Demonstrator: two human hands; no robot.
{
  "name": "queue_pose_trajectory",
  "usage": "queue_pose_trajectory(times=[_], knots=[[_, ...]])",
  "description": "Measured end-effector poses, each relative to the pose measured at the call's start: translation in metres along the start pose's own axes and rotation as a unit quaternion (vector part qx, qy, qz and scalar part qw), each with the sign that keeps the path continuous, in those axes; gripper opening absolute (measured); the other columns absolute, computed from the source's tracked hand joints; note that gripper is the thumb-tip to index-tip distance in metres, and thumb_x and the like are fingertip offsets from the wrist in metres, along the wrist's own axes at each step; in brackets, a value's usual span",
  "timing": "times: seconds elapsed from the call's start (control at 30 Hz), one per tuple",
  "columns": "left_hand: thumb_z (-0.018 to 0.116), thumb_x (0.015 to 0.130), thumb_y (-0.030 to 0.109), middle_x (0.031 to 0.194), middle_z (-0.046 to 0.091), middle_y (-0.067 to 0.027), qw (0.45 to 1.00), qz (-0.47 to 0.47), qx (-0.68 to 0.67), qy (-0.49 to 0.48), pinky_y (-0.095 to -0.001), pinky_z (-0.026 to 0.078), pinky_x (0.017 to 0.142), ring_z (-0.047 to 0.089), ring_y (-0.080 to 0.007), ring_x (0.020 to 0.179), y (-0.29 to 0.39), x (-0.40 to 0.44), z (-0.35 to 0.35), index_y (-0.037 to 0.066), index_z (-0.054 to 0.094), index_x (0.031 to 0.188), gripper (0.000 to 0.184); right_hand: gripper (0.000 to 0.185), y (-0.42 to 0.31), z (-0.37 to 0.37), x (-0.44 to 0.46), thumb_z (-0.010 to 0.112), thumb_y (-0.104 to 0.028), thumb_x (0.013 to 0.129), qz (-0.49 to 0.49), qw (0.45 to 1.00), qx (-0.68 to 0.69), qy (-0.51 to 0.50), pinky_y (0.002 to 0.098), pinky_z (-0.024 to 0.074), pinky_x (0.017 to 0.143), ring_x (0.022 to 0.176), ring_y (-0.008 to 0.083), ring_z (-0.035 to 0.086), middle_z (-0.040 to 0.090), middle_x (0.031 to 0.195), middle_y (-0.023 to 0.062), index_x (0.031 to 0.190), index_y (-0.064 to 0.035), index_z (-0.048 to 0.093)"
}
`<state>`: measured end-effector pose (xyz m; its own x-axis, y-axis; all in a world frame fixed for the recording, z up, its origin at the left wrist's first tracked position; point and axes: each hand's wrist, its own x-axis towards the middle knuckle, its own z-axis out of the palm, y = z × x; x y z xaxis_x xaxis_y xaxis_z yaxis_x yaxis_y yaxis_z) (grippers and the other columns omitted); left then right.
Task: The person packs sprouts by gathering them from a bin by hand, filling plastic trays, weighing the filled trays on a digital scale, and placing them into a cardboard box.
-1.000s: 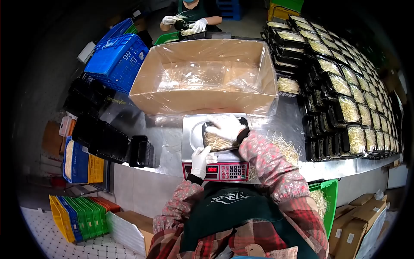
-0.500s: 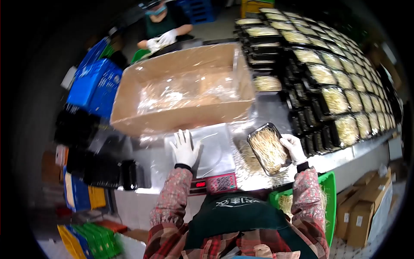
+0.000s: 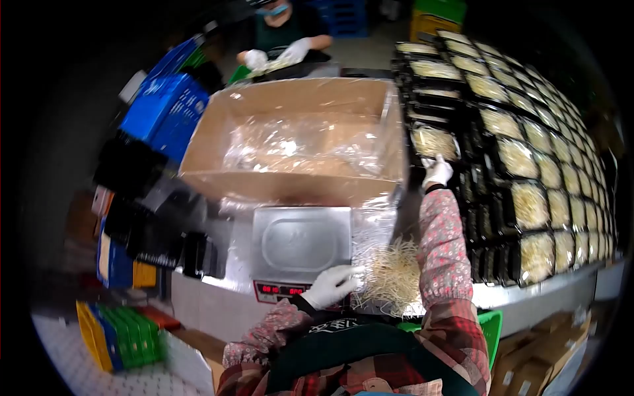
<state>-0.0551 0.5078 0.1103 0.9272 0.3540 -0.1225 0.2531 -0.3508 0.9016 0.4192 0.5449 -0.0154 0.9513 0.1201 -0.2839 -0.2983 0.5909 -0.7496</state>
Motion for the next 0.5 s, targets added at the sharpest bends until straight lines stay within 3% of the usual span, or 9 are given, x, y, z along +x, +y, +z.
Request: queue_pose_trajectory(times=[0.03,0.1,0.17,0.2,0.23,0.27,0.33,0.37,0.5], knots=[[0.060,0.098,0.017,0.126,0.066,-0.0169,0.997,-0.014,-0.035,0.074,-0.0376,0.048,0.102,0.063,-0.0297,0.118,-0.002,-0.012,-0.012,0.003,0.064,0.128,0.033,0.017,0.003,0.012,0.001,0.070,-0.008,0.089,0.027,0.999,-0.017,0.032,0.0428,0.0608,0.061,0.068,0.0278,0.069,0.069,0.094,0.0147,0.096,0.0029,0.058],[0.059,0.098,0.014,0.126,0.067,-0.0142,0.980,-0.033,-0.031,0.193,-0.0357,0.047,0.103,0.063,-0.0255,0.119,-0.017,-0.038,-0.037,0.002,0.064,0.127,0.032,0.027,0.022,0.008,0.021,0.078,-0.017,0.081,0.038,0.989,-0.091,0.107,0.0448,0.0605,0.069,0.080,0.0306,0.072,0.073,0.091,0.0124,0.099,-0.0001,0.066],[0.063,0.096,0.012,0.126,0.067,-0.0144,0.923,-0.134,-0.120,0.342,-0.0359,0.048,0.101,0.063,-0.0259,0.118,-0.042,-0.067,-0.052,0.002,0.061,0.130,0.036,0.034,0.033,-0.006,0.059,0.061,-0.024,0.096,0.098,0.863,-0.495,-0.026,0.0392,0.0550,0.091,0.107,0.0179,0.067,0.069,0.121,0.0056,0.124,-0.0059,0.061],[0.067,0.092,0.012,0.128,0.065,-0.0160,0.882,-0.149,-0.178,0.411,-0.0362,0.047,0.102,0.061,-0.0273,0.120,-0.069,-0.085,-0.062,0.003,0.060,0.133,0.042,0.042,0.034,-0.010,0.064,0.058,-0.030,0.096,0.071,0.850,-0.515,-0.079,0.0417,0.0485,0.097,0.116,0.0217,0.057,0.059,0.129,0.0087,0.132,-0.0075,0.052],[0.073,0.088,0.017,0.133,0.060,-0.0189,0.859,-0.094,0.099,0.494,-0.0397,0.044,0.107,0.055,-0.0317,0.128,-0.094,-0.103,-0.079,0.003,0.058,0.134,0.051,0.052,0.028,-0.011,0.053,0.056,-0.037,0.097,0.084,0.923,-0.365,-0.088,0.0442,0.0420,0.104,0.125,0.0256,0.047,0.048,0.138,0.0117,0.139,-0.0092,0.044],[0.078,0.083,0.022,0.141,0.053,-0.0222,0.804,-0.141,0.245,0.523,-0.0448,0.036,0.114,0.045,-0.0368,0.136,-0.111,-0.120,-0.099,0.002,0.055,0.137,0.062,0.061,0.017,-0.008,0.036,0.053,-0.044,0.098,0.113,0.977,-0.164,-0.079,0.0467,0.0354,0.110,0.134,0.0295,0.037,0.038,0.147,0.0148,0.146,-0.0109,0.035],[0.077,0.081,0.039,0.152,0.038,-0.0276,0.711,-0.245,0.341,0.564,-0.0523,0.025,0.119,0.030,-0.0458,0.144,-0.148,-0.154,-0.141,-0.002,0.042,0.147,0.085,0.081,0.000,-0.016,0.010,0.048,-0.058,0.100,0.123,0.988,-0.044,-0.081,0.0517,0.0224,0.123,0.152,0.0372,0.017,0.017,0.164,0.0209,0.160,-0.0142,0.017],[0.076,0.080,0.049,0.154,0.036,-0.0284,0.673,-0.286,0.376,0.569,-0.0545,0.023,0.118,0.025,-0.0485,0.145,-0.169,-0.171,-0.164,-0.003,0.039,0.149,0.094,0.073,-0.007,-0.025,0.005,0.053,-0.050,0.101,0.117,0.989,-0.048,-0.075,0.0509,0.0352,0.118,0.149,0.0373,0.025,0.025,0.160,0.0206,0.157,-0.0102,0.026],[0.065,0.086,0.055,0.144,0.048,-0.0270,0.660,-0.440,0.378,0.477,-0.0522,0.028,0.116,0.041,-0.0468,0.135,-0.246,-0.212,-0.219,-0.003,0.043,0.145,0.085,0.057,-0.018,-0.074,-0.042,0.056,-0.035,0.102,0.048,0.991,-0.088,-0.092,0.0501,0.0488,0.105,0.125,0.0357,0.053,0.049,0.142,0.0201,0.148,-0.0038,0.039]])
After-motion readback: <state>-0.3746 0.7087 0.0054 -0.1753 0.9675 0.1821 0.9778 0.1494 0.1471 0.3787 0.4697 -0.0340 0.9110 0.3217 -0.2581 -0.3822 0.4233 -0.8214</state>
